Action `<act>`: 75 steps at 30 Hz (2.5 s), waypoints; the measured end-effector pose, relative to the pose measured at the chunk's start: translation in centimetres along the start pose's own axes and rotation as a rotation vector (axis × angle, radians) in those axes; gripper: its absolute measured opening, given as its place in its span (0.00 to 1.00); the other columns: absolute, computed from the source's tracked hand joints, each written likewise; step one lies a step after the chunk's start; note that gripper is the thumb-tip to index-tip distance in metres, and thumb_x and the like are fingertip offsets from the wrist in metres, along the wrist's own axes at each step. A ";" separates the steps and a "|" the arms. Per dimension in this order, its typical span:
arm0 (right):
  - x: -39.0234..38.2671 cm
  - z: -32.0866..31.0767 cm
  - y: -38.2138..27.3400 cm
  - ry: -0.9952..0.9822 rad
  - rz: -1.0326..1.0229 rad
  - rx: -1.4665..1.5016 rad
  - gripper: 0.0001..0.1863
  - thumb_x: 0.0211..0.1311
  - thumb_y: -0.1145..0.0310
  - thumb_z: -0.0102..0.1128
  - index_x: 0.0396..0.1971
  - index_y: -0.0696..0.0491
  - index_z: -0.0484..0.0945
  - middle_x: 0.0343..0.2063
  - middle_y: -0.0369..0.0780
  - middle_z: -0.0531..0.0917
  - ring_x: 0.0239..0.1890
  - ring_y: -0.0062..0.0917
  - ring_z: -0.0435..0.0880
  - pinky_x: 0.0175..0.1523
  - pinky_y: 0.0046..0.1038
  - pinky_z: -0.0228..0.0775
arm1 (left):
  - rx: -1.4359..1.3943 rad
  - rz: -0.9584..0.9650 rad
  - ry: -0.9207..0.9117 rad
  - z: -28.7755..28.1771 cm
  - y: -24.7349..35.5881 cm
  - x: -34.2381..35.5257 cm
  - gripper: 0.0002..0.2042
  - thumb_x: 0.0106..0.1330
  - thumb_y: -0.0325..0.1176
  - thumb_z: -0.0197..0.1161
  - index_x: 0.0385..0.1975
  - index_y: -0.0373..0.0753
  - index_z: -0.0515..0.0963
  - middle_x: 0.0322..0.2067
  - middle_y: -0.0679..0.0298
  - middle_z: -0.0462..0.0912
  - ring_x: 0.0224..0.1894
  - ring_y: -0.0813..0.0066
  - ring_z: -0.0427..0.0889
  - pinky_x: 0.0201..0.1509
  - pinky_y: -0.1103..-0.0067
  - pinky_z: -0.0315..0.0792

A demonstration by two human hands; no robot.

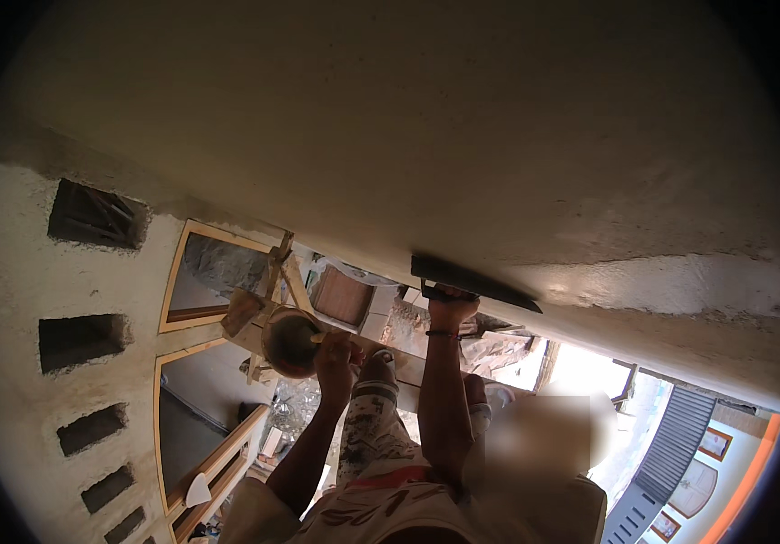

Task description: The person applies plaster to a curved wall using a trowel, repeatedly loading the trowel with plaster from a bucket and smoothing it across the surface.

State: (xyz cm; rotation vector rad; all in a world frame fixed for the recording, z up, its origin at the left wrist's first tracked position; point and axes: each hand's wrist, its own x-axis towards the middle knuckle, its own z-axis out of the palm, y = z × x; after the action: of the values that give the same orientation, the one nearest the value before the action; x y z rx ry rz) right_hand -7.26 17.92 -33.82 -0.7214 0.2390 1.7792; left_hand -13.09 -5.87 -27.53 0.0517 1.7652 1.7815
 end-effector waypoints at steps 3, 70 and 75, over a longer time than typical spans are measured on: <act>-4.1 6.2 -1.8 0.026 -0.052 -0.015 0.18 0.61 0.61 0.37 0.11 0.43 0.63 0.08 0.29 0.61 0.11 0.19 0.61 0.18 0.20 0.57 | 0.032 0.029 -0.035 0.9 5.4 0.8 0.09 0.69 0.30 0.51 0.41 0.32 0.74 0.24 0.61 0.78 0.24 0.74 0.79 0.30 0.80 0.76; -49.3 67.1 -36.1 -0.364 -2.264 -1.621 0.16 0.67 0.64 0.47 0.23 0.58 0.75 0.14 0.42 0.74 0.14 0.26 0.71 0.23 0.29 0.64 | 0.038 -0.254 -0.189 7.7 18.1 -0.8 0.07 0.66 0.30 0.52 0.39 0.36 0.73 0.22 0.54 0.79 0.13 0.65 0.78 0.13 0.74 0.74; -48.4 67.4 -49.9 -0.205 -1.956 -1.526 0.17 0.68 0.61 0.46 0.25 0.58 0.75 0.12 0.36 0.69 0.13 0.19 0.68 0.20 0.25 0.60 | 0.102 -0.204 -0.297 8.0 16.8 -0.6 0.13 0.64 0.35 0.53 0.43 0.35 0.71 0.25 0.51 0.80 0.16 0.59 0.79 0.16 0.71 0.76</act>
State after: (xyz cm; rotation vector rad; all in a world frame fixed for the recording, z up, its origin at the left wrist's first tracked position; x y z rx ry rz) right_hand 23.24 29.93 57.26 -1.0408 -1.5923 -0.2265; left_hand -15.70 2.44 -11.09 0.1639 1.5850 1.4556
